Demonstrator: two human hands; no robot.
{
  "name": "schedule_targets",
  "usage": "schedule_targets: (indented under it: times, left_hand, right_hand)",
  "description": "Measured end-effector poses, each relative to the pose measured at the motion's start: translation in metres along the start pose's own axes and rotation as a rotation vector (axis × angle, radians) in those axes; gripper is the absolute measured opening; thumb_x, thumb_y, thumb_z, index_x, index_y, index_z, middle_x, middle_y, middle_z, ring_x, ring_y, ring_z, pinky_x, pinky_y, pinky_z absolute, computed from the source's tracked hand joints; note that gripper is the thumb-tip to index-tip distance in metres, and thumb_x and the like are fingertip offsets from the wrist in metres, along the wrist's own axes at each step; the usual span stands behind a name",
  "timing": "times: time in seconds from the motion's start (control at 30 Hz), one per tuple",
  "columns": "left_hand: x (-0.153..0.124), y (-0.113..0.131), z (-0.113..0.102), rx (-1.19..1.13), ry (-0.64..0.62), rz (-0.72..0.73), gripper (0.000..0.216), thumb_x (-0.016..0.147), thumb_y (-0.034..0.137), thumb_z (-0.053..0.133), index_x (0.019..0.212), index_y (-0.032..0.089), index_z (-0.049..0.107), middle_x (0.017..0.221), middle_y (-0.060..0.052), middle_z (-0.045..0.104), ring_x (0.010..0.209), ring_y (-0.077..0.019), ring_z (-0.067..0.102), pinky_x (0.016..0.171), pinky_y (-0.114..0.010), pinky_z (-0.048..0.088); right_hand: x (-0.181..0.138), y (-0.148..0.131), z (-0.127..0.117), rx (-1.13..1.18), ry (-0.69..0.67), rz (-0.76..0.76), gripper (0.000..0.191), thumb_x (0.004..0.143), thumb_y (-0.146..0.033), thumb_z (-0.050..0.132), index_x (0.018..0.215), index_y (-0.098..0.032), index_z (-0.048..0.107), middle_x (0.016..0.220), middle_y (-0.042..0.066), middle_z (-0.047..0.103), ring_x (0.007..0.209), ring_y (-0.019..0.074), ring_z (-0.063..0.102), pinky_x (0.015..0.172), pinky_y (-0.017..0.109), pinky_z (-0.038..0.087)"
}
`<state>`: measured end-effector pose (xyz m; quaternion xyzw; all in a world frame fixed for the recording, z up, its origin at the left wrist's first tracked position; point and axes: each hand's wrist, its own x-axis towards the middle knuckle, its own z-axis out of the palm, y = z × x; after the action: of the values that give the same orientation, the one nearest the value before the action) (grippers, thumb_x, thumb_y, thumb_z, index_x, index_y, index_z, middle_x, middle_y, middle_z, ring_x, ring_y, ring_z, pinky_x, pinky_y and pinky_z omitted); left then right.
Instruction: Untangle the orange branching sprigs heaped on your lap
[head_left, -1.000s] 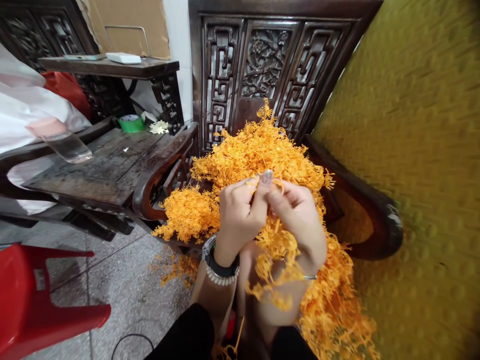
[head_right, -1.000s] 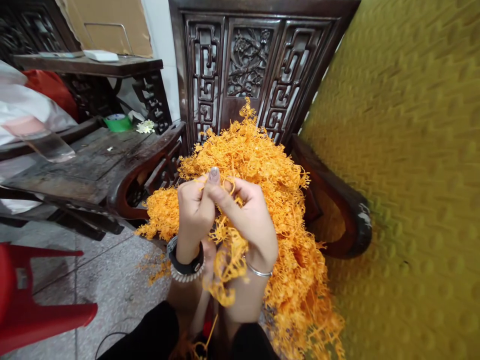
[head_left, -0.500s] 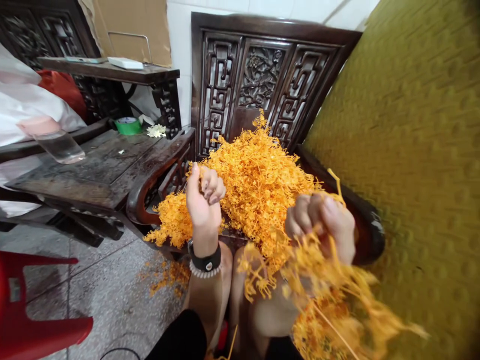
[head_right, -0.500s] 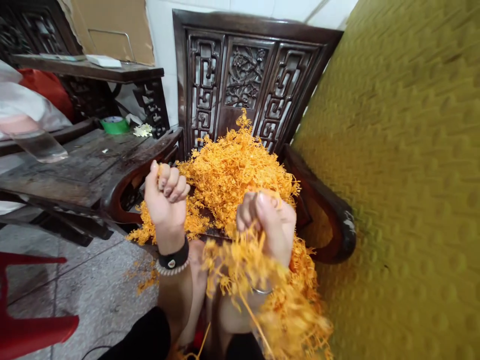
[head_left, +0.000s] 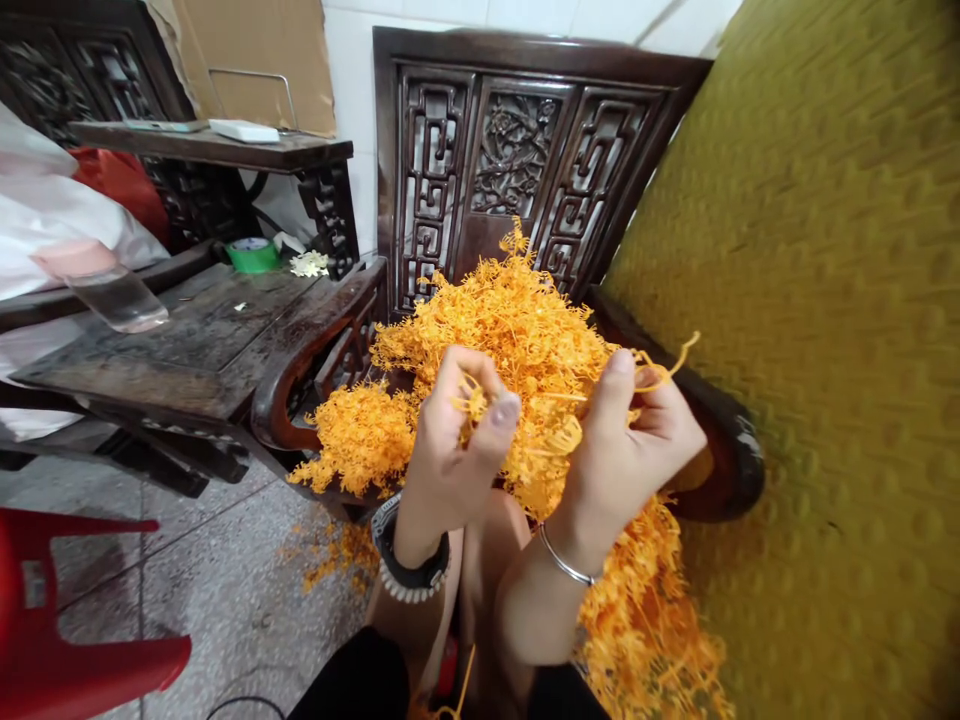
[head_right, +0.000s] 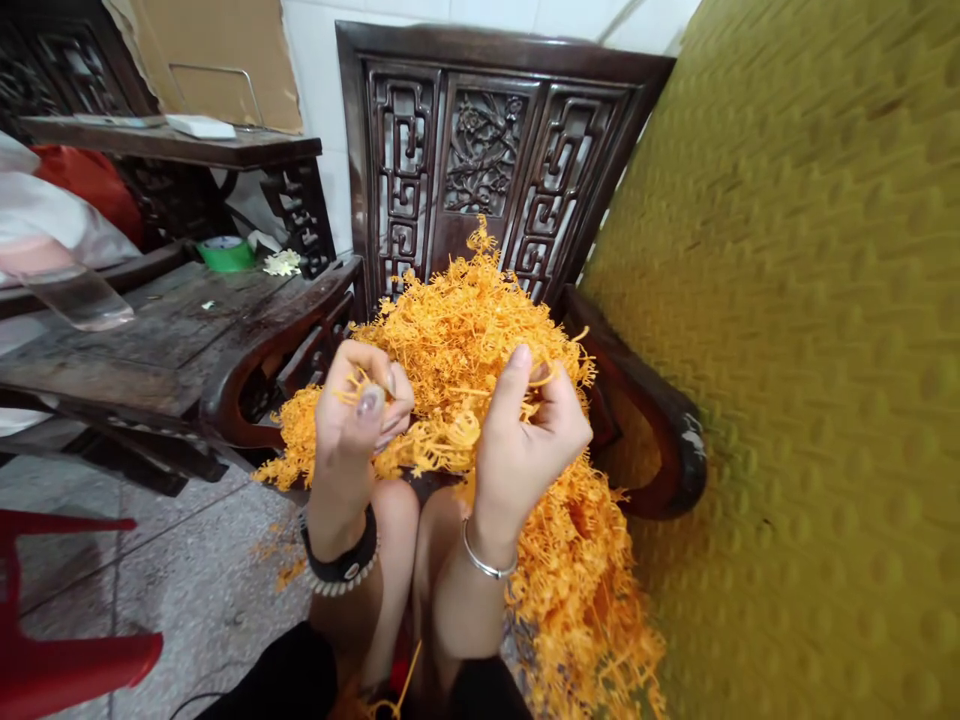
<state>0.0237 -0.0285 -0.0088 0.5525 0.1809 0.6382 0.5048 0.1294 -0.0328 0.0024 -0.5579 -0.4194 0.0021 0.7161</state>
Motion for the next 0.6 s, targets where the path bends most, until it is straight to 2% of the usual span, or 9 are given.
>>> schedule_targets:
  times: [0.07,0.13,0.2,0.27,0.33,0.4,0.47,0.53,0.6]
  left_hand:
    - [-0.002,0.002,-0.001,0.216,-0.074,0.061,0.026,0.078,0.042,0.058,0.081,0.021,0.044,0.063,0.004,0.037,0.051,-0.0088,0.031,0.049,-0.024,0.026]
    - [0.000,-0.001,-0.001,0.444,-0.148,0.109,0.031,0.067,0.038,0.070,0.079,0.020,0.047,0.066,0.004,0.042,0.055,-0.0097,0.036,0.054,-0.025,0.029]
    - [0.004,-0.006,0.000,0.573,-0.263,0.113,0.026,0.067,0.033,0.070,0.077,0.019,0.051,0.069,0.002,0.049,0.061,-0.0114,0.043,0.059,-0.026,0.032]
    - [0.009,-0.012,0.002,0.528,-0.363,0.115,0.014,0.076,0.031,0.061,0.077,0.019,0.055,0.073,0.000,0.055,0.066,-0.0132,0.049,0.064,-0.026,0.035]
    - [0.013,-0.018,0.003,0.383,-0.343,0.102,0.013,0.084,0.031,0.052,0.081,0.019,0.057,0.073,0.000,0.056,0.065,-0.0125,0.050,0.062,-0.025,0.037]
    - [0.015,-0.022,0.005,0.252,-0.208,0.099,0.017,0.087,0.031,0.048,0.079,0.019,0.056,0.066,0.001,0.052,0.058,-0.0106,0.045,0.057,-0.023,0.035]
    - [0.016,-0.024,0.006,0.136,-0.062,0.085,0.020,0.087,0.033,0.047,0.073,0.019,0.053,0.058,0.003,0.043,0.051,-0.0090,0.037,0.051,-0.023,0.030]
    - [0.016,-0.025,0.006,0.017,0.037,0.052,0.022,0.086,0.035,0.049,0.070,0.019,0.051,0.056,0.004,0.036,0.048,-0.0081,0.031,0.047,-0.023,0.025]
    - [0.016,-0.024,0.005,-0.083,0.102,0.010,0.023,0.085,0.035,0.051,0.068,0.019,0.049,0.056,0.004,0.034,0.047,-0.0072,0.029,0.044,-0.022,0.023]
  right_hand:
    - [0.000,-0.001,0.000,-0.025,0.087,-0.017,0.037,0.083,-0.041,0.052,0.056,-0.020,0.038,0.055,-0.004,0.033,0.050,0.0089,0.031,0.051,0.027,0.026]
    - [-0.001,-0.004,0.000,-0.005,0.119,-0.005,0.034,0.082,-0.040,0.053,0.057,-0.020,0.044,0.057,-0.003,0.041,0.051,0.0097,0.037,0.053,0.027,0.030]
    - [-0.001,-0.006,0.000,0.057,0.114,0.008,0.027,0.082,-0.037,0.054,0.062,-0.020,0.048,0.061,-0.001,0.049,0.056,0.0109,0.045,0.055,0.027,0.034]
    - [-0.001,-0.007,0.000,0.134,0.084,0.017,0.016,0.082,-0.034,0.056,0.072,-0.022,0.052,0.068,-0.001,0.054,0.059,0.0112,0.051,0.056,0.026,0.037]
    - [0.002,-0.005,-0.001,0.195,0.024,0.037,0.012,0.081,-0.033,0.057,0.084,-0.023,0.053,0.069,-0.002,0.054,0.056,0.0105,0.053,0.052,0.024,0.038]
    - [0.005,-0.001,-0.004,0.235,-0.118,0.088,0.019,0.081,-0.034,0.057,0.096,-0.023,0.054,0.063,-0.004,0.050,0.048,0.0088,0.047,0.046,0.023,0.036]
    - [0.009,0.004,-0.011,0.255,-0.346,0.133,0.024,0.080,-0.036,0.057,0.101,-0.023,0.055,0.055,-0.006,0.044,0.044,0.0074,0.039,0.042,0.021,0.031]
    - [0.012,0.007,-0.018,0.242,-0.655,0.142,0.024,0.077,-0.038,0.061,0.092,-0.020,0.059,0.053,-0.006,0.041,0.045,0.0062,0.036,0.041,0.020,0.028]
    - [0.014,0.008,-0.026,0.202,-0.965,0.135,0.023,0.071,-0.037,0.067,0.072,-0.017,0.058,0.053,-0.006,0.040,0.047,0.0052,0.034,0.042,0.020,0.028]
